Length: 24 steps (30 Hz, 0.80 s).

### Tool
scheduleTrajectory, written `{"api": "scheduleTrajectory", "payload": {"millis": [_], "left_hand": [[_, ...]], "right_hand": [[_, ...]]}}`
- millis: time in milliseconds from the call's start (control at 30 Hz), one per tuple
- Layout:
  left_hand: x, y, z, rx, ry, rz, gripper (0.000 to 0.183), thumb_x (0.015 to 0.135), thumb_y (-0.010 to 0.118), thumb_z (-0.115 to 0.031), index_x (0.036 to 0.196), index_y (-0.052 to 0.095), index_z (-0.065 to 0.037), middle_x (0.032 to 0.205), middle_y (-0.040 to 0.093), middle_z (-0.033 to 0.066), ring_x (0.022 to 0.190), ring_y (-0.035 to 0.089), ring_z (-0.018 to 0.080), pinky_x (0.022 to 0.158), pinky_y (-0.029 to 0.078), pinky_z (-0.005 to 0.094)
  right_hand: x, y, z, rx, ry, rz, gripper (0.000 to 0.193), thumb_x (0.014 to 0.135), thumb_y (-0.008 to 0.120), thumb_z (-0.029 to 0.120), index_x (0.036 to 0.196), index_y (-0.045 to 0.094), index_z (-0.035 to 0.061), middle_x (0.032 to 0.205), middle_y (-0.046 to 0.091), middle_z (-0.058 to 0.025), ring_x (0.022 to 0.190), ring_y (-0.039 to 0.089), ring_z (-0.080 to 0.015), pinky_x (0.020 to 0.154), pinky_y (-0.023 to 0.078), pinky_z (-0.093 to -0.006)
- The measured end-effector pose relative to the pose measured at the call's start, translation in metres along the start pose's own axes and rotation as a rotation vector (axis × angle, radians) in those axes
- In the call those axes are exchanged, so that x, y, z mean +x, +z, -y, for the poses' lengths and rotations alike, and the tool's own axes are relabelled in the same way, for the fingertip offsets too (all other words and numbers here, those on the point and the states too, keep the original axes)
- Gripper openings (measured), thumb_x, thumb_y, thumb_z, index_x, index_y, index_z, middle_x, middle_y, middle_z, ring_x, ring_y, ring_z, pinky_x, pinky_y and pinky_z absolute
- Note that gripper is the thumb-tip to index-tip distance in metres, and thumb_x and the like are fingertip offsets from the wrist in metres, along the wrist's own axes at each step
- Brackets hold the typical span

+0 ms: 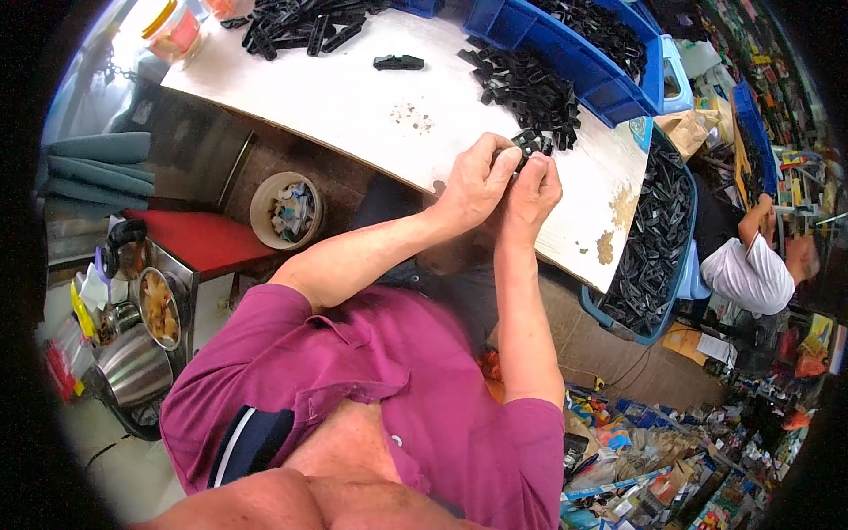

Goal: The person assembles plastic components by picking up plastic parts from the table and bins, fitting them together by hand, and placing the assembled pieces onto the table.

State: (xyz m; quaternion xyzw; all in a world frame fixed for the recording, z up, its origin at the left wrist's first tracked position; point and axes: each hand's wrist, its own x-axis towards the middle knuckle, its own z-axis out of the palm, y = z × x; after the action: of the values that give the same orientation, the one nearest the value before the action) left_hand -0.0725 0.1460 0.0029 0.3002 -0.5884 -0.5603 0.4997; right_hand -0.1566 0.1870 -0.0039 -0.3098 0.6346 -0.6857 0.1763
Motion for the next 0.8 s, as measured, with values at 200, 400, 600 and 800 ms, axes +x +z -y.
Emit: {"api": "scheduleTrajectory", "payload": {"millis": [200, 400, 600, 800], "left_hand": [[0.004, -0.01, 0.003, -0.052, -0.108, 0.107, 0.027, 0.096, 0.055, -0.024, 0.099, 0.058, 0.003, 0.081, 0.064, 0.025, 0.077, 0.065, 0.0413, 0.07, 0.051, 0.0445], [0.063, -0.046, 0.022, 0.477, 0.135, -0.04, 0.02, 0.091, 0.058, -0.02, 0.099, 0.059, -0.002, 0.085, 0.066, 0.0198, 0.082, 0.063, 0.0369, 0.075, 0.05, 0.0453], [0.101, -0.037, 0.043, 0.962, 0.336, 0.044, 0.009, 0.081, 0.058, -0.009, 0.09, 0.057, -0.01, 0.088, 0.065, 0.012, 0.081, 0.061, 0.0355, 0.07, 0.05, 0.047], [0.098, -0.031, 0.049, 0.906, 0.453, -0.082, 0.015, 0.074, 0.061, -0.004, 0.085, 0.052, -0.009, 0.076, 0.063, 0.0098, 0.074, 0.062, 0.0305, 0.06, 0.049, 0.0435]], "right_hand": [[0.001, -0.002, 0.004, 0.016, 0.039, 0.011, 0.028, 0.098, 0.049, 0.021, 0.079, 0.057, 0.0016, 0.075, 0.052, 0.0002, 0.071, 0.044, -0.0085, 0.062, 0.039, -0.0266], [0.006, -0.011, 0.036, 0.22, 0.447, -0.242, 0.031, 0.099, 0.041, 0.029, 0.086, 0.05, 0.002, 0.051, 0.034, -0.0021, 0.04, 0.037, -0.0169, 0.043, 0.053, -0.0416], [0.06, -0.072, 0.052, 0.138, 0.425, -0.549, 0.035, 0.092, 0.042, 0.031, 0.085, 0.044, -0.0037, 0.058, 0.036, -0.0082, 0.043, 0.043, -0.0217, 0.048, 0.059, -0.0478], [0.088, -0.155, 0.039, 0.158, 0.373, -0.875, 0.053, 0.091, 0.054, 0.036, 0.122, 0.047, -0.0061, 0.058, 0.04, -0.0131, 0.055, 0.05, -0.0286, 0.065, 0.058, -0.0643]]}}
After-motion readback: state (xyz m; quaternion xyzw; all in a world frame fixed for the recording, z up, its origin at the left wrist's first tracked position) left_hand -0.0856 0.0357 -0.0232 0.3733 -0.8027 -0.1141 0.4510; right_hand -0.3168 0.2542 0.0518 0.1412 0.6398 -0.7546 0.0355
